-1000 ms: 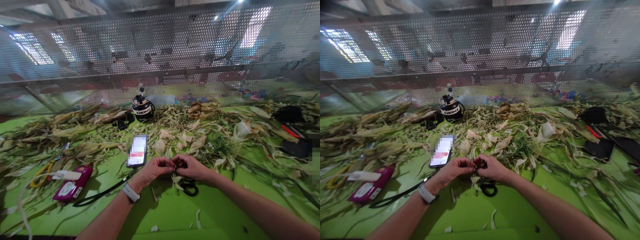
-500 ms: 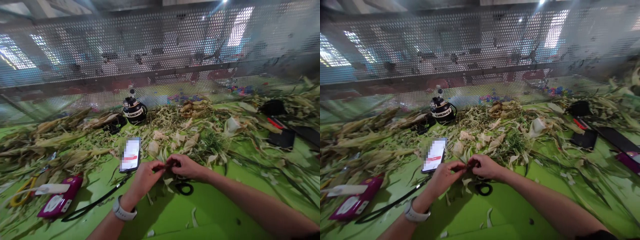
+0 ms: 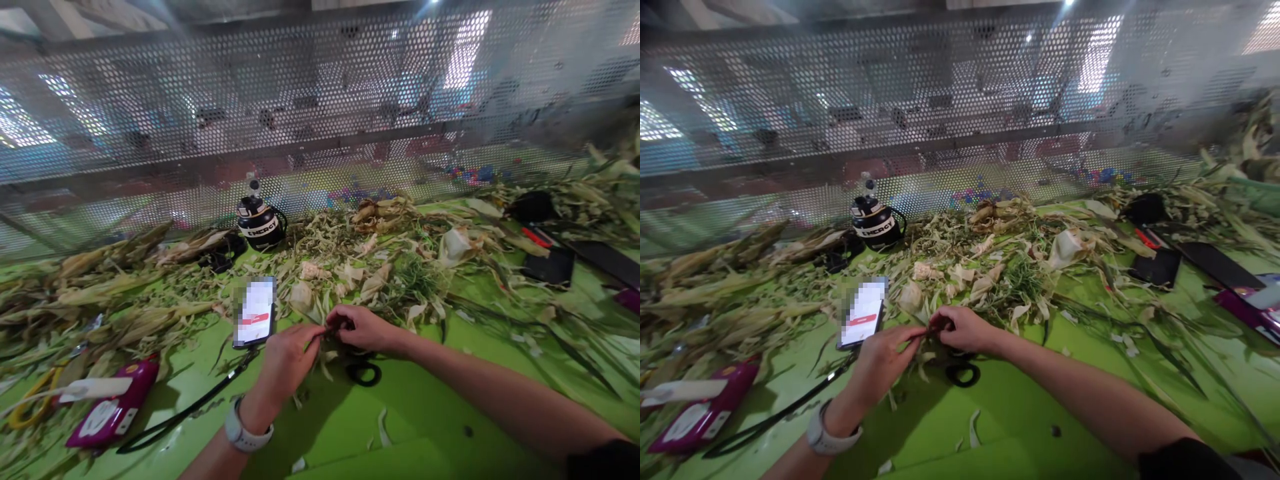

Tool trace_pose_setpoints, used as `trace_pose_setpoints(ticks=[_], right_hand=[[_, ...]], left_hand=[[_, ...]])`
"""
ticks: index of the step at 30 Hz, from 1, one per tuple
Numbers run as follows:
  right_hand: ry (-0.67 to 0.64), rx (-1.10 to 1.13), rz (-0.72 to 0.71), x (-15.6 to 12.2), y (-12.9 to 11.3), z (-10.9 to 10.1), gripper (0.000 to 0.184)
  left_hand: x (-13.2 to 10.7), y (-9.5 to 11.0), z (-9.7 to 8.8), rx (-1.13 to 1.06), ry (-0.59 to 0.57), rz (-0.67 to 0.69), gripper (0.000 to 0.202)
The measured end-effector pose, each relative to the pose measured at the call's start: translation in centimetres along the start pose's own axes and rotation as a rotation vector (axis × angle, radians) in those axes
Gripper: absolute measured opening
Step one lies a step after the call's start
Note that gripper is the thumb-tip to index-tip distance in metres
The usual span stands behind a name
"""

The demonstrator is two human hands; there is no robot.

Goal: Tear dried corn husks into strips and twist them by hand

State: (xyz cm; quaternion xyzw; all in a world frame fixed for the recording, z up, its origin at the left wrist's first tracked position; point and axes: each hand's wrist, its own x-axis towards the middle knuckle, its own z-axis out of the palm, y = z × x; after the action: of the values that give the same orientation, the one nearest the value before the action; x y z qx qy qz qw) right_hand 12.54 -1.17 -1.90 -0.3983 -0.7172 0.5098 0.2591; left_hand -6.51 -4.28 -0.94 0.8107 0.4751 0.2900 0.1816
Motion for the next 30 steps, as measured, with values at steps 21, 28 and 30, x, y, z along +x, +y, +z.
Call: trace_pose_setpoints(ticks=[21,28,30], right_hand=[[0.008,0.192,0.009,0.7,1.3,-0.4,0.012],[-0.063,0.248,0.017,0.1,0.2,-0.8,0.016],[-0.074,0.243,0.003,0.2,0.3,-0.8,0.015]], left_hand=[[-0.5,0.0,1.8,-0.169,0.157,-0.079,0.015],[-0.5,-0.2,1.8,-0.104,0.167,0.011,0.014],[-0.4,-0.2,1.7,-0.085,0.188,0.027,0.012]])
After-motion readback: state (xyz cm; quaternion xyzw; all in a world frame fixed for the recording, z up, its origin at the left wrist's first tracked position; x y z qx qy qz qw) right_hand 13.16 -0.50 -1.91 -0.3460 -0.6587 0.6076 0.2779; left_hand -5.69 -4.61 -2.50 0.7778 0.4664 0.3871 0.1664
